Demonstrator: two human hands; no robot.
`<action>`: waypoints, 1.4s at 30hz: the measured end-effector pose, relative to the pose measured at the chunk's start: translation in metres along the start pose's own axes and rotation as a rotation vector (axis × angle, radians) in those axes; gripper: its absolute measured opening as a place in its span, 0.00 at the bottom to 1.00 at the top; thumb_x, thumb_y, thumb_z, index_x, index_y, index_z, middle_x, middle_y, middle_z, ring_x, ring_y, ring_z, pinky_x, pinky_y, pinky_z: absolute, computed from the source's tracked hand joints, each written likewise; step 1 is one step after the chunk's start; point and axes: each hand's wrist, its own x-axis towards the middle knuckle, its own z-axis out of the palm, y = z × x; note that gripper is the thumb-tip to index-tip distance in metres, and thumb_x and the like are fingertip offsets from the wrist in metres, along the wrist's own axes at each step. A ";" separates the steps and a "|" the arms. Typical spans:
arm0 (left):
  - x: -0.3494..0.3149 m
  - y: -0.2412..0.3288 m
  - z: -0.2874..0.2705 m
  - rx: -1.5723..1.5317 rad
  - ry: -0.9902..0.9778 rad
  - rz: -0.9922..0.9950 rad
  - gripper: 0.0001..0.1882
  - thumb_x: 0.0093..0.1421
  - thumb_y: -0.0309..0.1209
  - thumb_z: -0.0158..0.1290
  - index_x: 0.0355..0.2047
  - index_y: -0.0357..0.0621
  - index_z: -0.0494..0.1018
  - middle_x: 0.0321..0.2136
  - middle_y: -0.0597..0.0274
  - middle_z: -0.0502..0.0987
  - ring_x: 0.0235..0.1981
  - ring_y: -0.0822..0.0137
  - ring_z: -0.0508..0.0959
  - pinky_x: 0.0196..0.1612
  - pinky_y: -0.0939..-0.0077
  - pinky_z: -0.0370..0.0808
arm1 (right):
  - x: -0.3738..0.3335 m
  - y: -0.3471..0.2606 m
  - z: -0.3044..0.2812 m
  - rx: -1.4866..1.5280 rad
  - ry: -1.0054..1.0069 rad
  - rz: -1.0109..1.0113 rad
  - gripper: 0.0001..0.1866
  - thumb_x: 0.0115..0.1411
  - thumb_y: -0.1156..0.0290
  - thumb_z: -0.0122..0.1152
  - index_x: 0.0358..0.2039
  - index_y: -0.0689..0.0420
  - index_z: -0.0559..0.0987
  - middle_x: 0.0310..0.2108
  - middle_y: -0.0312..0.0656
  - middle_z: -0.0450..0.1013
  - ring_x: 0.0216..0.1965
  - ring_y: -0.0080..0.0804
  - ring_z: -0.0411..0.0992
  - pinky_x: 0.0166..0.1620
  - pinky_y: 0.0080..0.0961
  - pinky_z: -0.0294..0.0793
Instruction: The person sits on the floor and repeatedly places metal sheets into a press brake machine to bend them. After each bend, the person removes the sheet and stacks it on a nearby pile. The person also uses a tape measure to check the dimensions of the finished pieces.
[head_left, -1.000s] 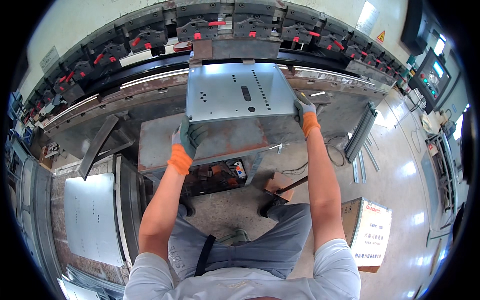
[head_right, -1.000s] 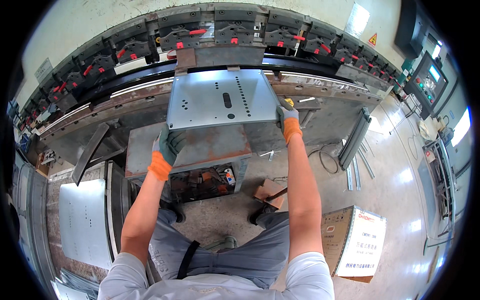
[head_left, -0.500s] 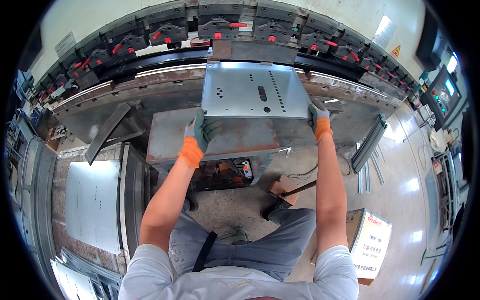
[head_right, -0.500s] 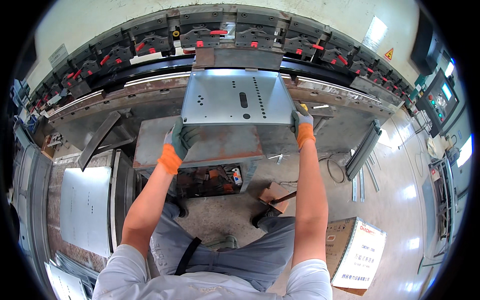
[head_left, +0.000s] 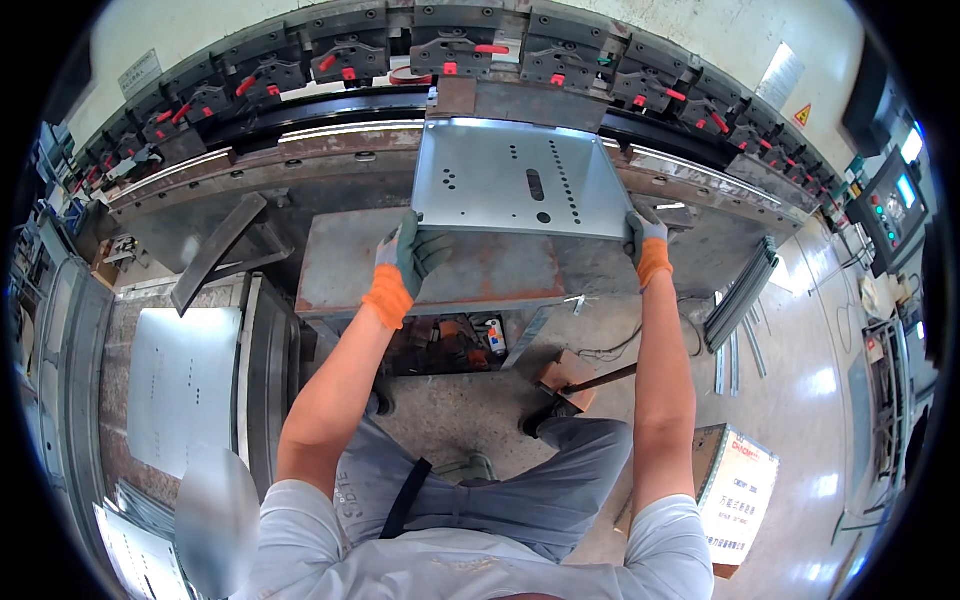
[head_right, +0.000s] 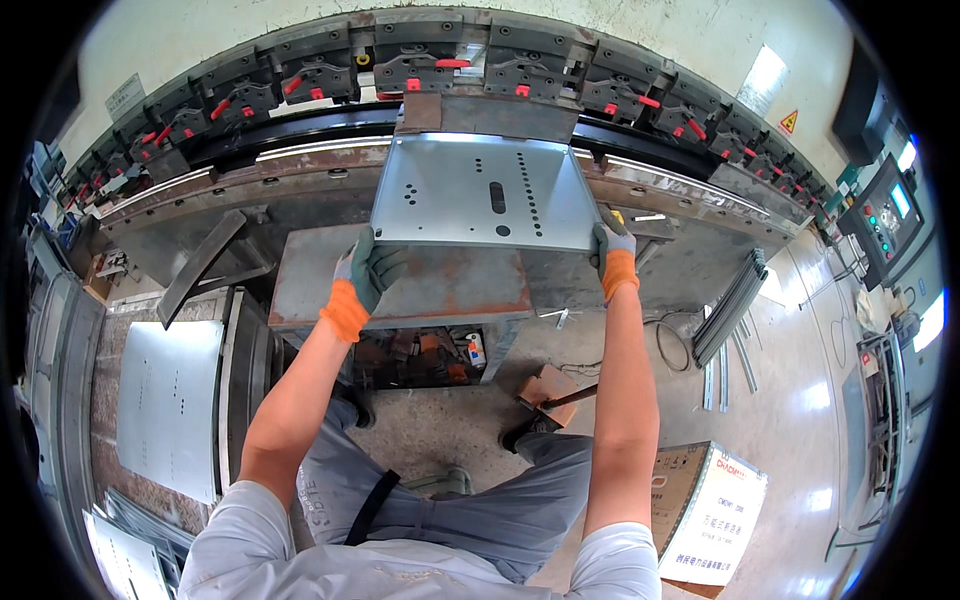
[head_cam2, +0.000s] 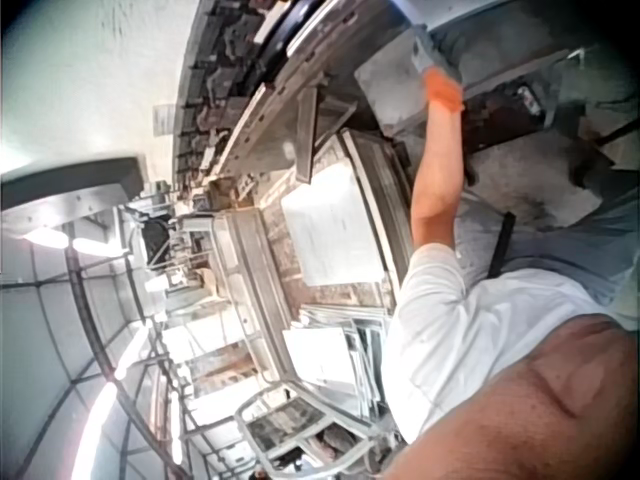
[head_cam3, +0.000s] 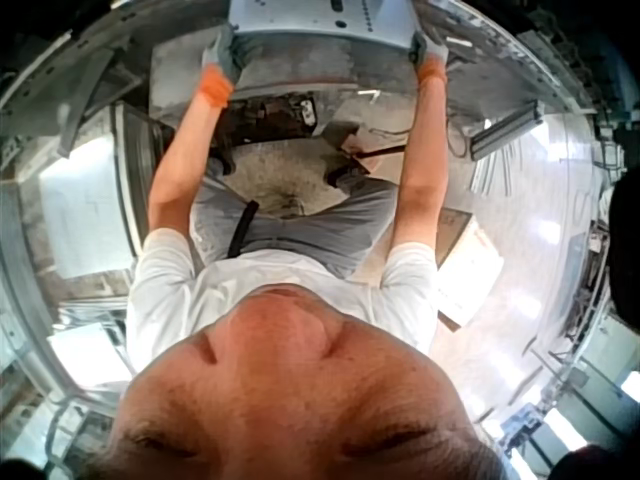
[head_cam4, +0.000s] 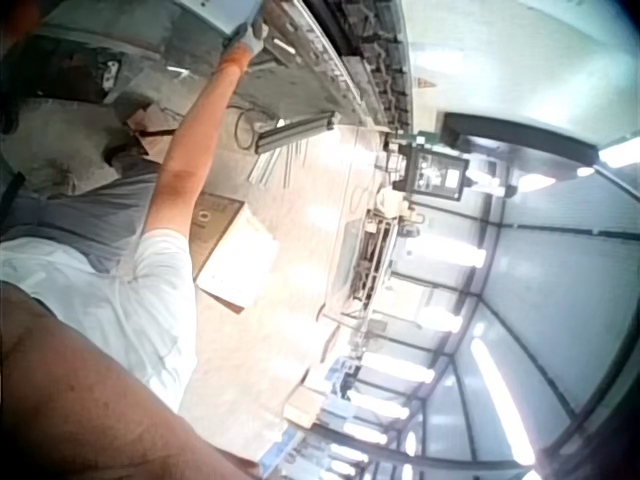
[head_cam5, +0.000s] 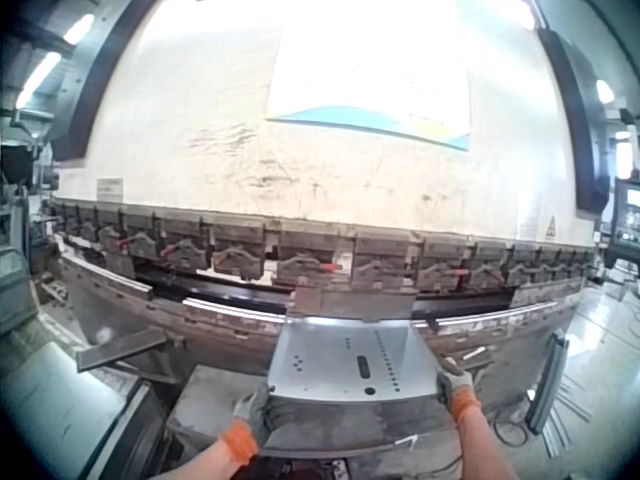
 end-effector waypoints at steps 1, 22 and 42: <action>-0.001 0.000 -0.001 0.004 -0.001 0.005 0.26 0.65 0.49 0.53 0.49 0.37 0.72 0.39 0.50 0.81 0.36 0.61 0.83 0.39 0.66 0.83 | -0.001 0.000 0.002 0.002 -0.006 -0.004 0.21 0.60 0.71 0.60 0.56 0.51 0.77 0.24 0.34 0.73 0.12 0.24 0.62 0.13 0.21 0.59; -0.026 0.110 0.128 1.169 -0.033 1.380 0.28 0.59 0.39 0.61 0.56 0.38 0.71 0.51 0.50 0.77 0.50 0.55 0.78 0.55 0.66 0.74 | -0.161 0.103 -0.070 0.454 -0.295 0.196 0.28 0.69 0.47 0.49 0.60 0.52 0.72 0.46 0.45 0.76 0.46 0.41 0.75 0.51 0.38 0.74; 0.075 0.133 0.191 2.147 0.004 1.063 0.12 0.55 0.30 0.55 0.41 0.48 0.80 0.40 0.53 0.82 0.41 0.54 0.83 0.39 0.60 0.78 | -0.245 0.387 -0.105 0.448 -0.654 0.666 0.07 0.55 0.64 0.59 0.31 0.52 0.78 0.24 0.39 0.69 0.30 0.35 0.71 0.33 0.31 0.70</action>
